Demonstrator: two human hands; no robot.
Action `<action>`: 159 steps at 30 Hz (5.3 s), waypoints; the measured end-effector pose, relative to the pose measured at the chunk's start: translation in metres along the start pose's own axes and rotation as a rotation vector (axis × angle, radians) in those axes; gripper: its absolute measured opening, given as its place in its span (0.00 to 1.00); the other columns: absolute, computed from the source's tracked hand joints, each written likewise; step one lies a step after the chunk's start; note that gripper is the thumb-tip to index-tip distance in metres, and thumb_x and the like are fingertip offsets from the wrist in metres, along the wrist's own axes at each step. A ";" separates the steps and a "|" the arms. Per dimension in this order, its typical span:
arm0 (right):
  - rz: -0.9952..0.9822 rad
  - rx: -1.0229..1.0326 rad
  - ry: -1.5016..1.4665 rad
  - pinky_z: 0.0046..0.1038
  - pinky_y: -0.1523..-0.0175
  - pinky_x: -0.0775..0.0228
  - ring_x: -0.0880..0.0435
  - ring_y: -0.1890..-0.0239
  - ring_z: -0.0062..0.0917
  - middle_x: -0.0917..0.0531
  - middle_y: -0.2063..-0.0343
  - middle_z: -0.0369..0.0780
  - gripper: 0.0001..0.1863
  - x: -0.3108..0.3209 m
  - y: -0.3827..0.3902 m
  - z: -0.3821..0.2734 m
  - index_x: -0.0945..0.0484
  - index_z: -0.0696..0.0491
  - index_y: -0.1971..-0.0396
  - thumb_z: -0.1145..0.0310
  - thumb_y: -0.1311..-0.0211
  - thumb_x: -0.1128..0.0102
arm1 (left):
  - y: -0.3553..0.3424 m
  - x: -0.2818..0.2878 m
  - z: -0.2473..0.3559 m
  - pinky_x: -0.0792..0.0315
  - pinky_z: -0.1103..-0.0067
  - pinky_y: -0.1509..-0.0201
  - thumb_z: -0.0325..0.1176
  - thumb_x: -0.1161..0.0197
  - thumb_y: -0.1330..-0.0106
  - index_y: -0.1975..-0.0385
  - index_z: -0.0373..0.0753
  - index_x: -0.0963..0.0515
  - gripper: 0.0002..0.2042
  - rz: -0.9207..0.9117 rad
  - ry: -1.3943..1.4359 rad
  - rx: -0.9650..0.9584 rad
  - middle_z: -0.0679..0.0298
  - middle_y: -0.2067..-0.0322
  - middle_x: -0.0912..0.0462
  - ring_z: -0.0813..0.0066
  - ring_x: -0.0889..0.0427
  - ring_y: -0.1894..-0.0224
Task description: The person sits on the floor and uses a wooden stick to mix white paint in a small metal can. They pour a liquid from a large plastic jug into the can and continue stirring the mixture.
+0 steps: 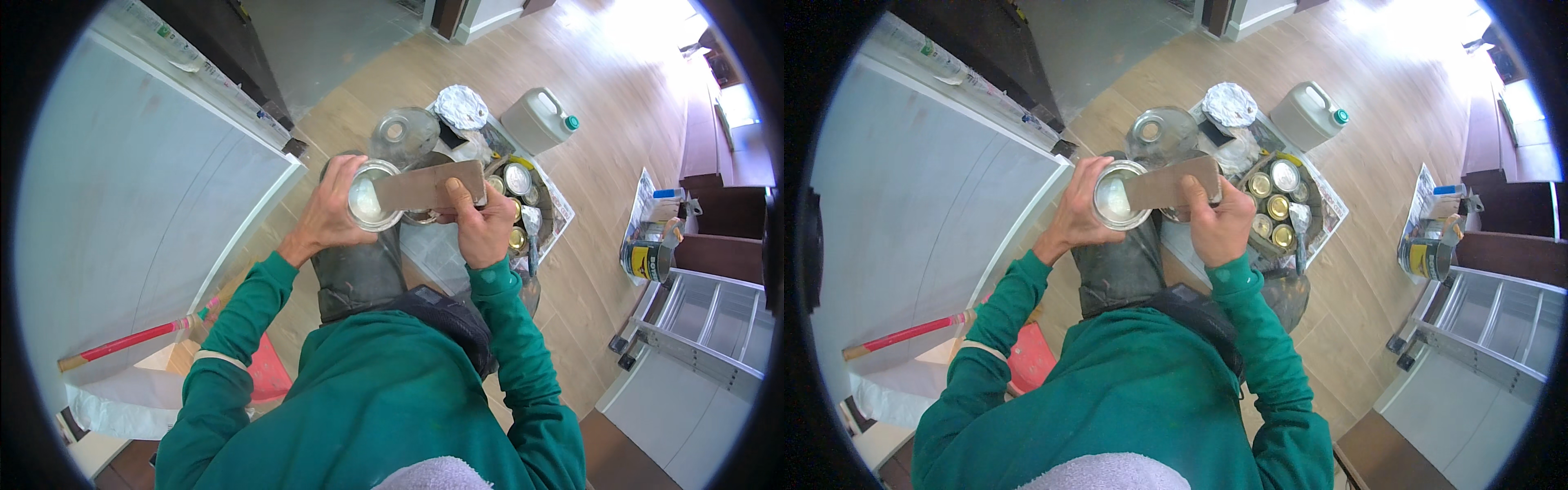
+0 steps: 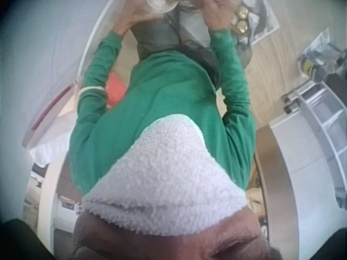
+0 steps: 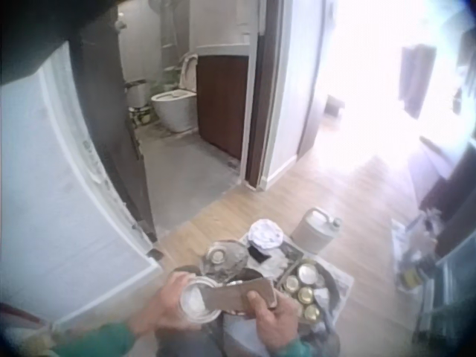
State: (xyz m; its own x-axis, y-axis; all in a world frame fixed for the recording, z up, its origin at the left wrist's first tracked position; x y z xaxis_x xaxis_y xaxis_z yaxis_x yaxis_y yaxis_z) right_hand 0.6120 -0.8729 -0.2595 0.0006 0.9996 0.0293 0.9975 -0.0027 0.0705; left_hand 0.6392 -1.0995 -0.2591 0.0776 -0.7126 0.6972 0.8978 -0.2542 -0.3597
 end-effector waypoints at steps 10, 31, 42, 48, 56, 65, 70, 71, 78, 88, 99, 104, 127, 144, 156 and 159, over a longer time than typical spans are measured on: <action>-0.099 0.360 0.249 0.30 0.66 0.21 0.13 0.71 0.25 0.12 0.71 0.41 0.10 0.001 0.022 -0.070 0.16 0.61 0.58 0.71 0.35 0.33 | -0.001 0.006 -0.015 0.29 0.63 0.37 0.33 0.20 0.71 0.37 0.31 0.34 0.51 -0.018 0.054 0.082 0.48 0.46 0.29 0.46 0.26 0.42; 0.108 -0.048 -0.189 0.22 0.75 0.24 0.15 0.74 0.20 0.12 0.69 0.41 0.11 0.011 0.020 -0.013 0.16 0.62 0.59 0.68 0.31 0.34 | 0.002 0.004 -0.022 0.29 0.63 0.37 0.35 0.20 0.72 0.35 0.33 0.35 0.53 -0.005 0.066 0.096 0.49 0.44 0.30 0.47 0.27 0.41; -0.091 0.600 0.460 0.27 0.68 0.24 0.15 0.75 0.26 0.14 0.74 0.43 0.08 -0.031 0.036 -0.062 0.16 0.60 0.60 0.74 0.37 0.31 | 0.001 0.001 -0.013 0.31 0.64 0.33 0.34 0.19 0.71 0.35 0.32 0.36 0.53 -0.070 0.070 0.079 0.48 0.42 0.30 0.46 0.28 0.38; 0.028 0.136 0.156 0.27 0.73 0.23 0.13 0.76 0.27 0.12 0.73 0.42 0.09 -0.015 0.022 -0.011 0.16 0.60 0.61 0.68 0.32 0.34 | 0.002 -0.005 -0.004 0.29 0.63 0.35 0.32 0.20 0.71 0.35 0.32 0.37 0.53 -0.099 0.041 0.029 0.46 0.42 0.31 0.44 0.28 0.38; 0.136 -0.152 -0.239 0.23 0.76 0.22 0.13 0.75 0.23 0.12 0.70 0.41 0.14 0.015 0.016 0.014 0.16 0.64 0.60 0.66 0.30 0.35 | 0.001 0.002 -0.006 0.28 0.63 0.36 0.32 0.21 0.70 0.36 0.31 0.37 0.51 -0.041 0.046 0.025 0.45 0.43 0.31 0.44 0.28 0.40; 0.073 0.175 0.053 0.24 0.69 0.23 0.14 0.72 0.23 0.12 0.70 0.41 0.10 0.016 0.029 -0.036 0.16 0.61 0.59 0.70 0.33 0.32 | 0.002 0.000 -0.012 0.31 0.63 0.32 0.33 0.20 0.71 0.35 0.32 0.36 0.53 -0.058 0.064 0.059 0.47 0.42 0.30 0.45 0.28 0.37; -0.010 0.384 0.333 0.27 0.65 0.25 0.14 0.73 0.28 0.14 0.72 0.46 0.08 -0.009 0.034 -0.043 0.16 0.60 0.60 0.72 0.36 0.31 | 0.001 -0.002 -0.008 0.31 0.63 0.32 0.33 0.19 0.72 0.34 0.32 0.36 0.54 -0.071 0.063 0.050 0.47 0.42 0.31 0.45 0.29 0.37; -0.018 0.393 0.351 0.27 0.65 0.25 0.14 0.73 0.28 0.14 0.72 0.46 0.08 -0.013 0.034 -0.040 0.16 0.59 0.60 0.73 0.36 0.32 | 0.001 -0.002 -0.006 0.31 0.63 0.33 0.32 0.19 0.72 0.34 0.32 0.37 0.54 -0.073 0.056 0.044 0.47 0.42 0.31 0.45 0.29 0.37; 0.108 -0.001 -0.141 0.23 0.71 0.23 0.15 0.74 0.19 0.13 0.72 0.38 0.13 0.000 0.029 0.006 0.15 0.61 0.59 0.65 0.30 0.34 | 0.002 -0.005 -0.004 0.29 0.63 0.34 0.33 0.20 0.71 0.34 0.32 0.37 0.54 -0.079 0.044 0.056 0.47 0.42 0.31 0.44 0.28 0.37; 0.194 -0.338 -0.433 0.27 0.72 0.17 0.10 0.70 0.35 0.13 0.63 0.46 0.19 0.035 0.022 0.067 0.22 0.64 0.51 0.63 0.31 0.35 | -0.002 -0.004 -0.001 0.29 0.63 0.35 0.33 0.21 0.69 0.36 0.30 0.36 0.51 -0.061 0.014 0.005 0.45 0.43 0.30 0.44 0.28 0.39; 0.246 -0.400 -0.500 0.28 0.68 0.19 0.10 0.64 0.35 0.13 0.59 0.45 0.21 0.083 0.032 0.071 0.25 0.60 0.47 0.60 0.31 0.36 | -0.014 -0.010 0.012 0.25 0.63 0.40 0.35 0.21 0.68 0.37 0.28 0.36 0.51 0.027 -0.006 0.052 0.45 0.45 0.29 0.45 0.25 0.42; 0.256 -0.343 -0.513 0.28 0.69 0.19 0.10 0.65 0.36 0.13 0.59 0.46 0.22 0.103 0.033 0.057 0.25 0.61 0.47 0.61 0.31 0.35 | -0.022 -0.016 0.016 0.27 0.63 0.39 0.36 0.20 0.70 0.38 0.29 0.34 0.50 0.098 0.031 0.116 0.48 0.47 0.27 0.48 0.25 0.44; 0.532 -0.284 -0.354 0.27 0.68 0.15 0.09 0.65 0.33 0.13 0.59 0.46 0.21 0.179 0.025 0.100 0.24 0.60 0.48 0.60 0.32 0.34 | -0.024 -0.004 0.009 0.26 0.66 0.42 0.41 0.15 0.69 0.41 0.29 0.30 0.49 0.330 -0.031 0.177 0.52 0.51 0.22 0.56 0.21 0.48; 0.109 0.112 0.569 0.33 0.60 0.24 0.12 0.70 0.36 0.13 0.72 0.49 0.16 0.029 -0.039 0.140 0.13 0.54 0.57 0.58 0.37 0.32 | -0.017 0.010 0.010 0.26 0.66 0.41 0.39 0.16 0.71 0.41 0.30 0.30 0.49 0.268 0.006 0.165 0.53 0.50 0.23 0.56 0.22 0.47; 0.200 0.069 0.405 0.33 0.62 0.23 0.12 0.71 0.36 0.13 0.74 0.47 0.12 0.062 -0.011 0.125 0.13 0.54 0.57 0.64 0.36 0.33 | -0.028 0.001 0.007 0.27 0.64 0.41 0.36 0.17 0.71 0.42 0.32 0.29 0.47 0.221 -0.012 0.114 0.53 0.50 0.23 0.54 0.23 0.46; 0.202 -0.023 0.450 0.32 0.62 0.23 0.11 0.70 0.34 0.12 0.72 0.47 0.11 0.065 -0.009 0.131 0.13 0.54 0.57 0.65 0.36 0.32 | -0.029 0.003 0.003 0.27 0.65 0.39 0.37 0.17 0.71 0.41 0.31 0.30 0.48 0.200 -0.022 0.123 0.52 0.49 0.23 0.53 0.23 0.44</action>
State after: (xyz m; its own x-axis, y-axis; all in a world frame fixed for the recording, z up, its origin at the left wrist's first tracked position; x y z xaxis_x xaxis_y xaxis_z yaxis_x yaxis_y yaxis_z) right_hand 0.6128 -0.8044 -0.3890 0.1584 0.8673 0.4720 0.9787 -0.2012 0.0413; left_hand 0.6150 -1.0925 -0.2452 0.2672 -0.7262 0.6334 0.9096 -0.0269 -0.4146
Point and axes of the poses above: each hand's wrist, its own y-axis away from the middle knuckle, its own x-axis out of the back of the hand, z = x × y, the point moved 8 cm from there along -y, towards the middle knuckle
